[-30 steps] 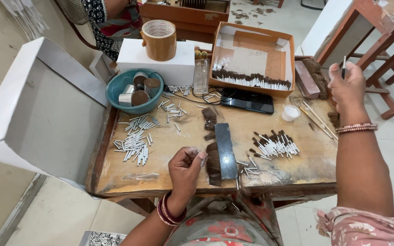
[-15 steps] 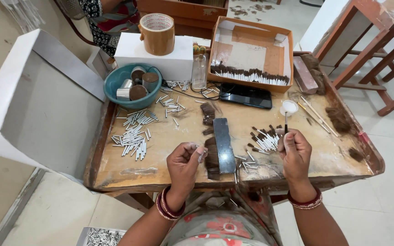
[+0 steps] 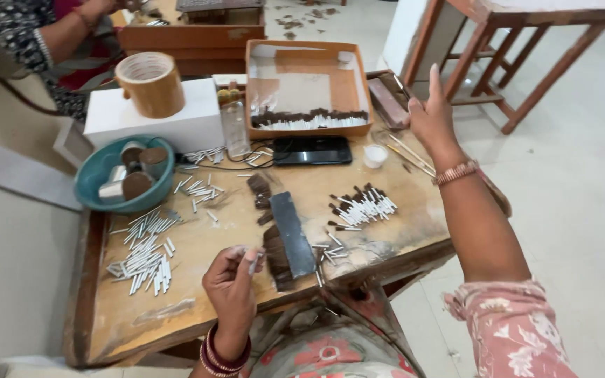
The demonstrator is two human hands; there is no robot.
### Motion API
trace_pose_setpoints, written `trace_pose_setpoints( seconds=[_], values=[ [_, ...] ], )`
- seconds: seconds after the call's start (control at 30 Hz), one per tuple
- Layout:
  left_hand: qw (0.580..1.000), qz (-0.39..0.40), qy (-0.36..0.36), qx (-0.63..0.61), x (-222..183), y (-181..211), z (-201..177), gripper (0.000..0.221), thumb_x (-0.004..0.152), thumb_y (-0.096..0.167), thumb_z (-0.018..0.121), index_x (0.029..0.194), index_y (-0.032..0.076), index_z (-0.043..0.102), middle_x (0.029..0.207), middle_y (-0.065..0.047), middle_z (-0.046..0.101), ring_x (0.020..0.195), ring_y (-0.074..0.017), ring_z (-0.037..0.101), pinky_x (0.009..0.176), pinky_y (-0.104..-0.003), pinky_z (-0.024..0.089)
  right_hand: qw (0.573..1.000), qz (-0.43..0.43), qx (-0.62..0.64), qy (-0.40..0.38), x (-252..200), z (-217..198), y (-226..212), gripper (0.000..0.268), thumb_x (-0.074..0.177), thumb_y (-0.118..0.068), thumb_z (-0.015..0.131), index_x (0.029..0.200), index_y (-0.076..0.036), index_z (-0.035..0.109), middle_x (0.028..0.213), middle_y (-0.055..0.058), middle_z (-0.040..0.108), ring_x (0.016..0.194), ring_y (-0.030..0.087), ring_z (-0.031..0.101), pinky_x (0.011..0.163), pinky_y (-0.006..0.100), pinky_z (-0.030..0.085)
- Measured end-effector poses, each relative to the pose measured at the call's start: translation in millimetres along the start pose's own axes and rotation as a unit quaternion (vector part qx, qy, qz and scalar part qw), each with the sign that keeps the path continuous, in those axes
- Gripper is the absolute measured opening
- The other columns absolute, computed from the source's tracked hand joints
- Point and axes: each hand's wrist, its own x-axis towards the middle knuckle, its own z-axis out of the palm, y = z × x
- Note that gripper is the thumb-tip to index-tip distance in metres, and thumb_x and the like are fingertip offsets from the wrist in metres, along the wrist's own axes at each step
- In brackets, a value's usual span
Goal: The person assembles small brushes by inserting brown bristles into silver metal ferrules.
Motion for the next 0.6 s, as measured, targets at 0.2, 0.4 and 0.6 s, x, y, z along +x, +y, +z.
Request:
trace_pose_setpoints(
  seconds=[0.2, 0.4, 0.6],
  values=[
    [1.000, -0.001, 0.018, 0.016, -0.9, -4.4, -1.5, 0.005, 0.096, 0.001, 0.069, 0.099, -0.002, 0.069, 0.087, -0.008, 0.075, 0.074, -0.0108, 0.068, 0.069, -0.025, 0.055, 0.989, 0.134, -0.053, 0.035, 48.4, -32.1, 23.1, 0.079, 0.098, -0.002, 0.056, 0.165, -0.012, 0.015, 0.150, 0.022, 0.048, 0.073, 0.011, 0.069, 0.060, 0.033, 0.058],
    [0.999, 0.009, 0.034, 0.002, -1.1, -6.4, 1.9, 0.004, 0.097, 0.002, 0.070, 0.098, -0.001, 0.069, 0.086, -0.007, 0.073, 0.074, -0.0095, 0.067, 0.068, -0.024, 0.054, 0.999, -0.013, 0.008, -0.039, -12.4, -10.0, -10.2, 0.030, 0.109, -0.010, 0.057, 0.137, -0.002, 0.066, 0.091, 0.013, 0.071, 0.069, 0.010, 0.061, 0.059, 0.027, 0.048],
    [0.998, -0.023, 0.063, -0.017, -8.0, 6.3, 16.0, 0.008, 0.096, 0.008, 0.072, 0.099, 0.000, 0.069, 0.088, -0.006, 0.075, 0.076, -0.0092, 0.070, 0.064, -0.023, 0.056, 0.959, -0.259, 0.018, -0.115, -208.9, 10.4, -115.9, 0.019, 0.095, 0.002, 0.069, 0.114, -0.002, 0.072, 0.091, 0.010, 0.073, 0.078, 0.015, 0.070, 0.066, 0.026, 0.055]
  ],
)
